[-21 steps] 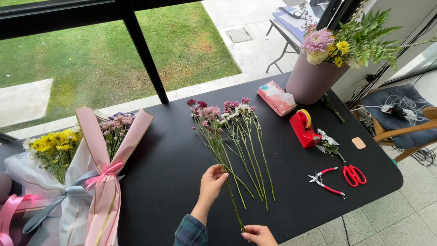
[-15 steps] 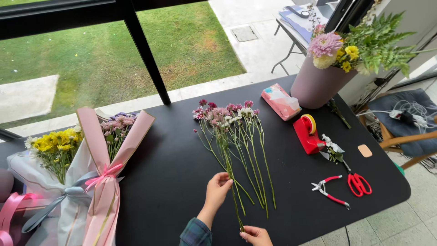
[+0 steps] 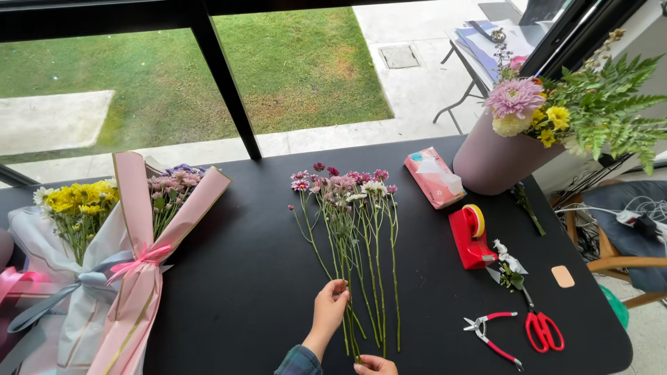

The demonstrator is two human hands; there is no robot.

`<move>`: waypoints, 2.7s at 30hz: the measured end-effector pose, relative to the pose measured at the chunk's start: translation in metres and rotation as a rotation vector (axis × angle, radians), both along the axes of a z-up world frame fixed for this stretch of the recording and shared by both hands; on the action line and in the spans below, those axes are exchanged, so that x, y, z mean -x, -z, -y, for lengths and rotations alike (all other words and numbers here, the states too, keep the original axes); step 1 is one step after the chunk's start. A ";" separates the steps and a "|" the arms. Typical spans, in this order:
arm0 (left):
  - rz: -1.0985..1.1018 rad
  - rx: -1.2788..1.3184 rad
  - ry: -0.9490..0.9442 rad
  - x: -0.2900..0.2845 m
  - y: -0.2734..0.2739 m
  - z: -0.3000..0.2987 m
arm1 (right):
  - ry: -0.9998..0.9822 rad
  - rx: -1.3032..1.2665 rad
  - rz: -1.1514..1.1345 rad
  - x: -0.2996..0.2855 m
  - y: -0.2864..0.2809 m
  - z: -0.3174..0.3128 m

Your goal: The person cleans the stems of several flowers by hand using a white tissue, and then gathers the stems together.

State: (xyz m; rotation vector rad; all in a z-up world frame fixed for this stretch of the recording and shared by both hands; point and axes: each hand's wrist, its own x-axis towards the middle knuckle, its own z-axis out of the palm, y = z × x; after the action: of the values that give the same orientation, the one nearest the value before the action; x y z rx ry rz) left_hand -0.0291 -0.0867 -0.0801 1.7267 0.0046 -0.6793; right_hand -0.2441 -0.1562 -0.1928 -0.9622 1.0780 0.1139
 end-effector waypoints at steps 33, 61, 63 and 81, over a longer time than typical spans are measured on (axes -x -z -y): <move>-0.224 0.156 0.062 0.023 0.007 0.009 | -0.021 0.021 -0.006 -0.015 -0.005 0.053; -0.199 0.067 0.124 0.071 0.012 -0.025 | -0.042 0.195 0.148 -0.044 -0.067 0.069; -0.206 0.069 0.128 0.072 0.009 -0.026 | -0.041 0.184 0.158 -0.044 -0.066 0.067; -0.171 0.181 -0.034 0.069 0.004 -0.029 | -0.063 0.248 0.074 -0.029 -0.055 0.062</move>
State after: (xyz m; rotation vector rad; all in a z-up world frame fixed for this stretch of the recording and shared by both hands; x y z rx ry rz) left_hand -0.0984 -0.0574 -0.0836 1.4889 0.0880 -0.7766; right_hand -0.2147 -0.2186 -0.1381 -1.2145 1.0090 -0.0045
